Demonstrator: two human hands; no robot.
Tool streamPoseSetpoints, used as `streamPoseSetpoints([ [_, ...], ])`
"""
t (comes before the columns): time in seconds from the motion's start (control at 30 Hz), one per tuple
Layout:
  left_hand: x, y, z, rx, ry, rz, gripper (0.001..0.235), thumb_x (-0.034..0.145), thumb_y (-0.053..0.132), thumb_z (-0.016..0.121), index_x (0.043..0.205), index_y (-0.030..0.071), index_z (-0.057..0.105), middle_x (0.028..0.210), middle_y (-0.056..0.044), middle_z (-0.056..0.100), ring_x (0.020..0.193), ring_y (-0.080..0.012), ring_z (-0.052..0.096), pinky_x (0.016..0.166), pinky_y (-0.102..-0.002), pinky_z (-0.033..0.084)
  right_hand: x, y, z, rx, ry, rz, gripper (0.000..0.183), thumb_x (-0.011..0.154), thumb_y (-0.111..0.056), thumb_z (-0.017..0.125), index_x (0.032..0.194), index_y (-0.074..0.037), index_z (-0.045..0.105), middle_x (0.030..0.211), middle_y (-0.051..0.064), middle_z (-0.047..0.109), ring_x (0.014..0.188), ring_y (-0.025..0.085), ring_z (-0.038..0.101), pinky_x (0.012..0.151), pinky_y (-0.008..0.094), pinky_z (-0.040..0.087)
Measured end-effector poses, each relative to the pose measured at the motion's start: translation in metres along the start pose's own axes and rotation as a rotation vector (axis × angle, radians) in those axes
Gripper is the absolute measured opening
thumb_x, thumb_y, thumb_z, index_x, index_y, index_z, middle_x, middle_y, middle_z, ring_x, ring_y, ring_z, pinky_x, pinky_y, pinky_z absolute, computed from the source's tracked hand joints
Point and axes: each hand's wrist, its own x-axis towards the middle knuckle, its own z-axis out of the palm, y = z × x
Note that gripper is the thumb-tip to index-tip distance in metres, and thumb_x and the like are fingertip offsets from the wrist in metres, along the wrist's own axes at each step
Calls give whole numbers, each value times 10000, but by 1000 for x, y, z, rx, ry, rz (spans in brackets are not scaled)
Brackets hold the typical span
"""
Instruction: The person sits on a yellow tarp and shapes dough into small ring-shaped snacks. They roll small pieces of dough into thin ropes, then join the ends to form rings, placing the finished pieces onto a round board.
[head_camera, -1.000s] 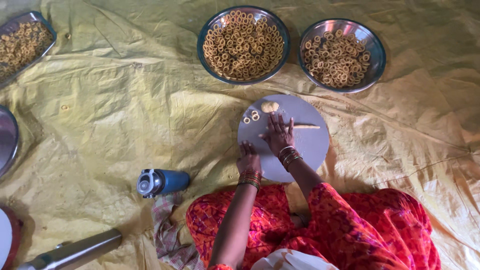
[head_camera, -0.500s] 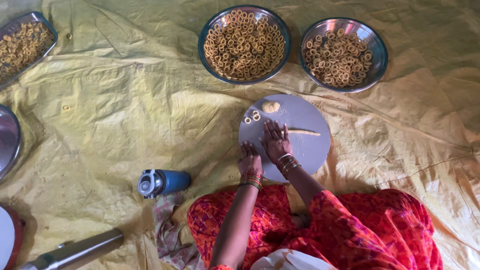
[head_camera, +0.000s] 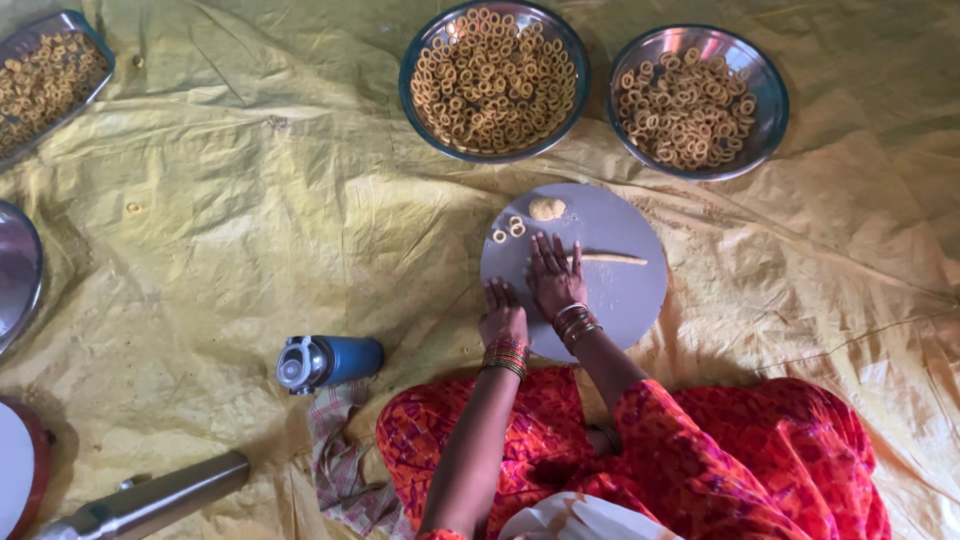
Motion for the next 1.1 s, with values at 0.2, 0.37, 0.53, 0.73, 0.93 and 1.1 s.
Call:
streamPoseSetpoints([
  [0.2, 9, 1, 15, 39, 86, -30, 564, 1021, 180, 418, 1567, 94, 306, 1694, -70, 181, 1556, -250, 178, 988, -492, 517, -49, -9, 5, 10, -62, -44, 734, 957, -351, 535, 1590, -77, 285, 1661, 108, 295, 1557, 280, 203, 1260, 545, 79],
  [0.37, 18, -4, 36, 48, 183, -11, 560, 1016, 144, 410, 1567, 70, 346, 1701, -81, 219, 1566, -254, 201, 939, -471, 549, -102, 2, -5, -26, -100, -69, 665, 1031, -360, 500, 1617, -123, 292, 1670, 59, 324, 1580, 214, 233, 1290, 545, 81],
  [0.53, 13, 2, 26, 78, 158, -48, 553, 1023, 124, 404, 1571, 71, 345, 1712, -66, 220, 1574, -250, 204, 933, -457, 553, -68, 25, -15, -51, -26, -10, 832, 965, -530, 510, 1598, -61, 240, 1673, 108, 264, 1555, 264, 205, 1254, 555, 60],
  [0.73, 7, 4, 5, 91, 38, -44, 868, 843, 239, 688, 1599, 82, 292, 1700, -92, 208, 1563, -265, 192, 982, -446, 528, -23, 22, -30, -111, -107, 134, 957, 928, -628, 507, 1587, -17, 175, 1684, 131, 170, 1561, 289, 125, 1241, 566, 37],
  [0.93, 16, -2, 32, 99, 170, -23, 541, 1039, 143, 414, 1566, 36, 356, 1702, -100, 236, 1572, -254, 221, 971, -446, 544, -111, -6, -21, -10, -143, 60, 950, 926, -623, 468, 1597, -26, 157, 1688, 149, 151, 1566, 273, 108, 1242, 549, 54],
  [1.1, 24, -2, 36, 46, 174, -40, 564, 999, 129, 423, 1556, 73, 360, 1680, -82, 216, 1547, -254, 194, 967, -465, 529, -109, 2, -17, -55, -157, 56, 897, 982, -581, 424, 1608, -15, 123, 1681, 154, 132, 1557, 269, 89, 1223, 586, 42],
])
